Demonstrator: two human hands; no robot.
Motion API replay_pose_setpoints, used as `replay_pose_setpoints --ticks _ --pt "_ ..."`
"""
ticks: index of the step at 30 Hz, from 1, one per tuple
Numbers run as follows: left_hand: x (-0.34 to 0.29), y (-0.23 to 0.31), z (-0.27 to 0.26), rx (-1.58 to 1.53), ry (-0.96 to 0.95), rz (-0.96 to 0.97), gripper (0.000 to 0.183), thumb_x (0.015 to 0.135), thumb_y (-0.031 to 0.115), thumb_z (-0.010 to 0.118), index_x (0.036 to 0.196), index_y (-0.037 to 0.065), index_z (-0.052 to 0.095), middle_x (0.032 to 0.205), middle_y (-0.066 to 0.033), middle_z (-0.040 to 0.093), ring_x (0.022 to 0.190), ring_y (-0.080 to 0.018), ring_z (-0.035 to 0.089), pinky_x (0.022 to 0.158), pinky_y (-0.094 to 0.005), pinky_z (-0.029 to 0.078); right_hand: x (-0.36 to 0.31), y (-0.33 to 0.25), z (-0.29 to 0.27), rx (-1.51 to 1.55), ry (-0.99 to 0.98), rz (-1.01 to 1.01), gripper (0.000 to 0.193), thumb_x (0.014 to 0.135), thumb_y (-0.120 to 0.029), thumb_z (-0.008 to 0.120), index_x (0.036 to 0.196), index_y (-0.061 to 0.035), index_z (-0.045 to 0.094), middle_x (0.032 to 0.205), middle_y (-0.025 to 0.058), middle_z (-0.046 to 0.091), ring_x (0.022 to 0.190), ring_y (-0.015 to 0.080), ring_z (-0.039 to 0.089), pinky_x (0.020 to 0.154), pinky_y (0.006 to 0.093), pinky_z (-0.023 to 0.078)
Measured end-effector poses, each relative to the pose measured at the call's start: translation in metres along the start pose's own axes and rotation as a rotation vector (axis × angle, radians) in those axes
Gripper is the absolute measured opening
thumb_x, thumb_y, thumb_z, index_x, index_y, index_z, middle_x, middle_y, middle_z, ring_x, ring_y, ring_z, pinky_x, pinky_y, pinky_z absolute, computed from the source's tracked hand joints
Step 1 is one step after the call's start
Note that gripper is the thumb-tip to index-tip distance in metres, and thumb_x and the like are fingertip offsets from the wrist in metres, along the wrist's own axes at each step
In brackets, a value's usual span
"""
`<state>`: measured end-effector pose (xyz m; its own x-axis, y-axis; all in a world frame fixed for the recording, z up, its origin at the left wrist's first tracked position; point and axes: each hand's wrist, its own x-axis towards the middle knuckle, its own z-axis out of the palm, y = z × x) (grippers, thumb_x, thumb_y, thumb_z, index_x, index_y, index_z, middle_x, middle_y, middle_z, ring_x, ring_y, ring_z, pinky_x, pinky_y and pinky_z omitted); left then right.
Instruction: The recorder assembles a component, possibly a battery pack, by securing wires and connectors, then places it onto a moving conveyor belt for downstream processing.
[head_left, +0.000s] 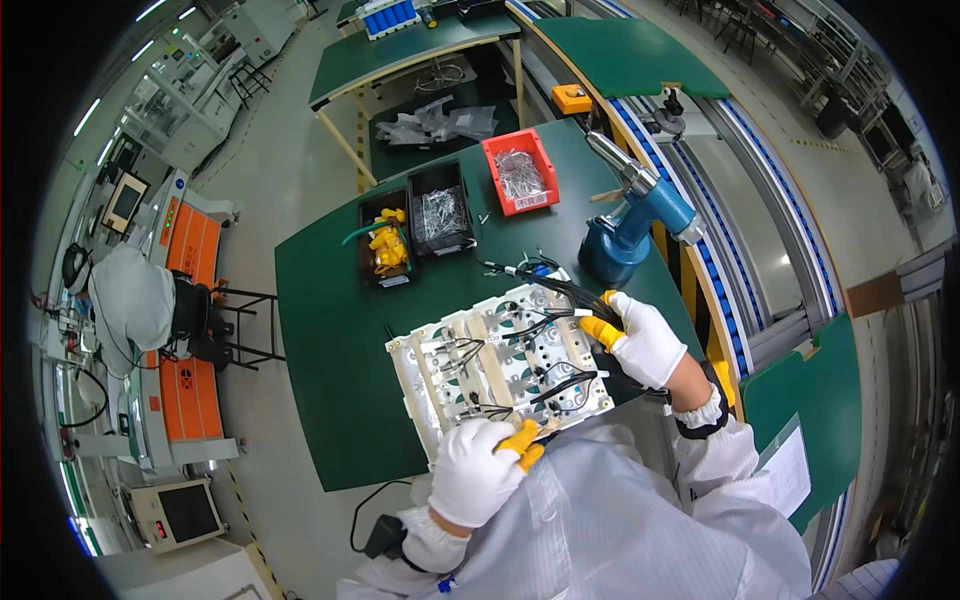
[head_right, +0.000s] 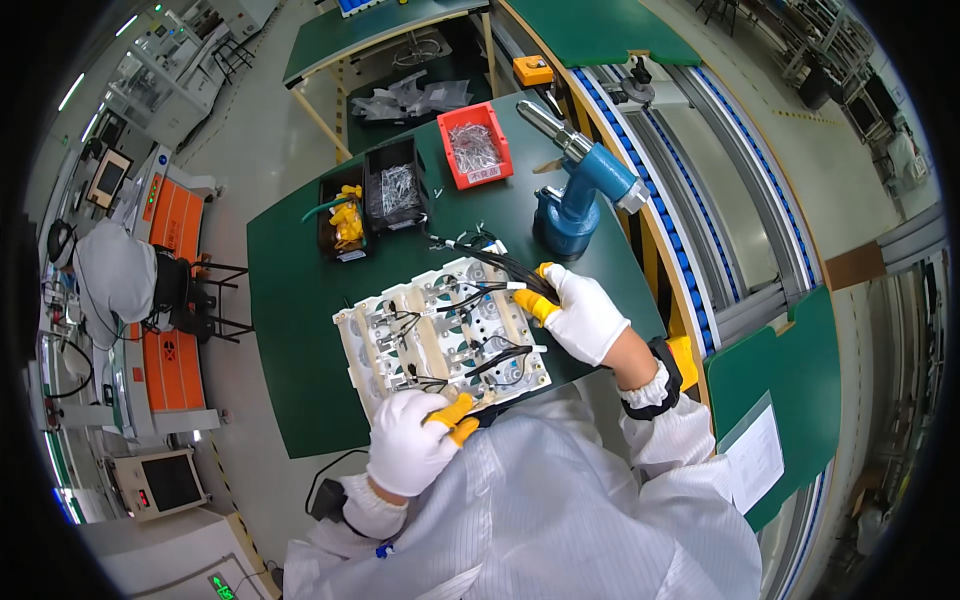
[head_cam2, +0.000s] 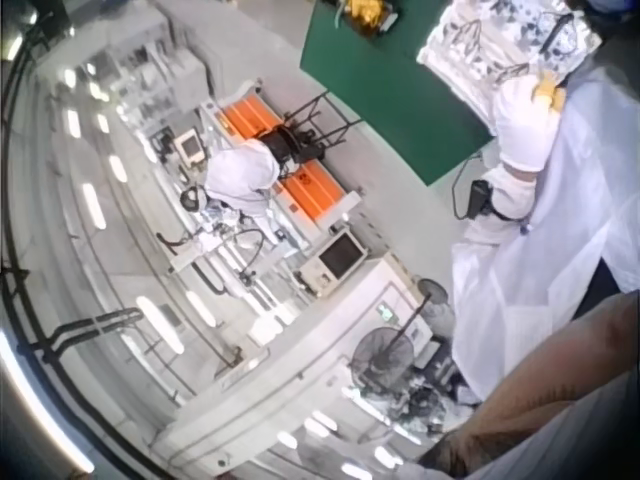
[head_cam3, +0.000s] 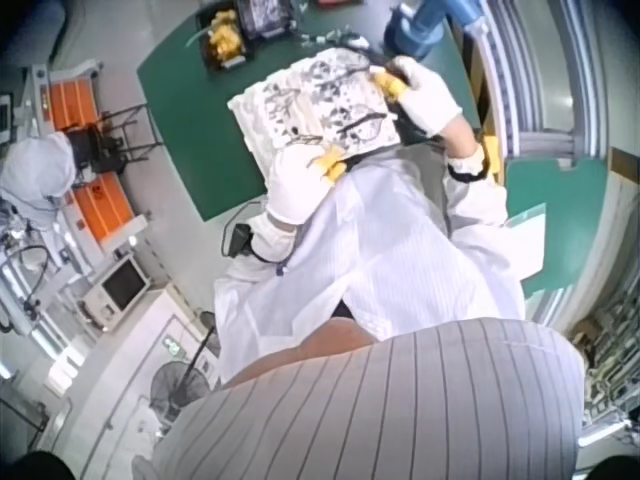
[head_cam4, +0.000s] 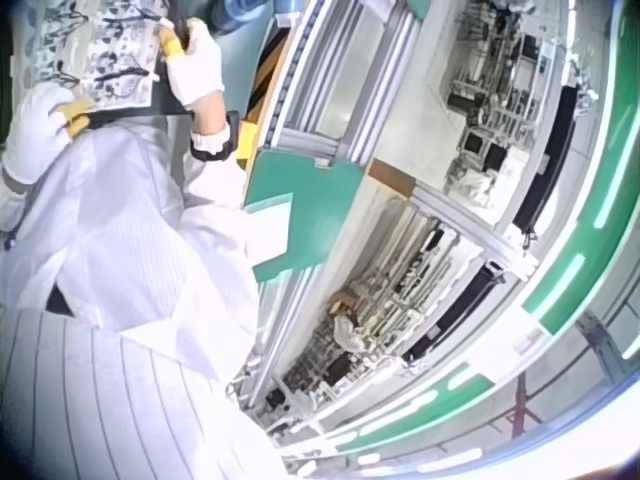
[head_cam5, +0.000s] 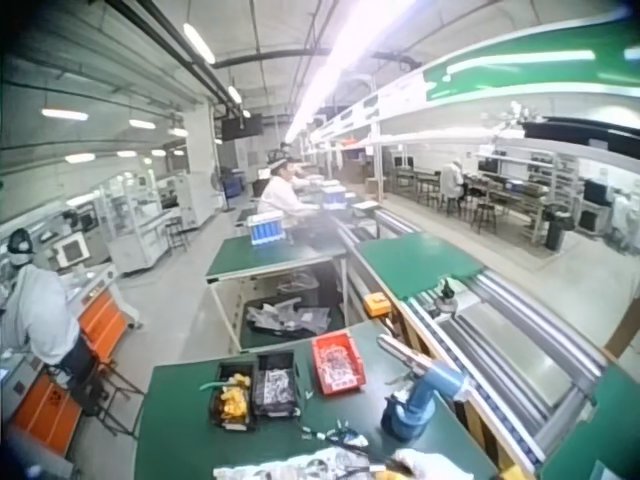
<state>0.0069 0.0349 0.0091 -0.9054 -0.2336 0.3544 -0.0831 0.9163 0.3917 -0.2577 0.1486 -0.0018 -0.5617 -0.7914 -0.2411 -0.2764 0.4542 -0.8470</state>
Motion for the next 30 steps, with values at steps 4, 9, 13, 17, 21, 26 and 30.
replay_pose_setpoints --ticks 4,9,13,17,21,26,30 --pt "-0.003 -0.001 0.008 -0.001 0.025 0.017 0.030 0.063 0.014 0.085 0.085 0.008 0.065 0.094 -0.0048 0.064 0.083 -0.0299 0.060 0.069 -0.0438 0.049 -0.005 -0.005 -0.002 -0.143 0.087 -0.391 0.021 0.093 -0.011 0.068 0.112 -0.0029 0.064 0.098 0.0192 0.068 0.088 0.0391 0.066 0.077 0.0388 0.054" --pt "-0.001 0.004 0.016 -0.136 0.079 -0.041 0.027 0.062 0.007 0.082 0.084 0.007 0.067 0.091 -0.0058 0.065 0.082 -0.0301 0.061 0.070 -0.0430 0.050 0.001 0.007 -0.006 -0.168 0.057 -0.542 0.022 0.093 -0.012 0.067 0.113 -0.0049 0.064 0.104 0.0199 0.066 0.092 0.0389 0.065 0.081 0.0395 0.053" --pt "0.004 0.001 0.007 -0.220 0.183 -0.123 0.031 0.060 0.003 0.082 0.088 0.006 0.070 0.088 -0.0067 0.067 0.081 -0.0296 0.063 0.071 -0.0397 0.052 0.003 -0.016 -0.001 -0.259 0.003 -0.269 0.028 0.096 -0.023 0.057 0.116 -0.0057 0.065 0.101 0.0219 0.068 0.095 0.0421 0.065 0.082 0.0445 0.053" --pt "0.006 0.018 -0.030 -0.299 0.243 -0.082 0.026 0.063 0.004 0.084 0.081 0.005 0.066 0.089 -0.0074 0.064 0.083 -0.0306 0.061 0.072 -0.0368 0.050 0.008 -0.022 0.005 -0.488 -0.035 0.101 0.034 0.094 -0.029 0.053 0.116 -0.0070 0.067 0.100 0.0226 0.071 0.094 0.0414 0.068 0.085 0.0489 0.054" --pt "-0.019 0.007 -0.116 -0.553 0.427 -0.558 0.019 0.079 0.006 0.077 0.092 0.001 0.065 0.089 -0.0078 0.065 0.081 -0.0222 0.061 0.074 -0.0310 0.048 0.006 -0.036 0.013 -0.497 0.037 0.110 0.036 0.094 -0.031 0.052 0.118 -0.0082 0.066 0.100 0.0223 0.072 0.094 0.0404 0.069 0.085 0.0488 0.054" --pt "-0.042 -0.133 -0.120 0.011 0.811 -0.908 0.013 0.094 0.006 0.059 0.104 -0.001 0.062 0.093 -0.0078 0.063 0.085 -0.0161 0.057 0.076 -0.0277 0.048 0.017 -0.043 0.033 -0.439 0.126 0.210 0.036 0.093 -0.034 0.053 0.117 -0.0087 0.065 0.101 0.0213 0.072 0.094 0.0393 0.069 0.086 0.0485 0.054" --pt "-0.113 -0.261 -0.023 0.397 0.475 -1.124 0.043 0.085 0.024 0.078 0.117 -0.001 0.063 0.108 -0.0161 0.066 0.102 -0.0300 0.063 0.092 -0.0404 0.049 0.018 -0.046 0.036 -0.387 0.106 0.249 0.037 0.093 -0.034 0.054 0.118 -0.0092 0.065 0.104 0.0220 0.072 0.097 0.0400 0.069 0.087 0.0484 0.054"
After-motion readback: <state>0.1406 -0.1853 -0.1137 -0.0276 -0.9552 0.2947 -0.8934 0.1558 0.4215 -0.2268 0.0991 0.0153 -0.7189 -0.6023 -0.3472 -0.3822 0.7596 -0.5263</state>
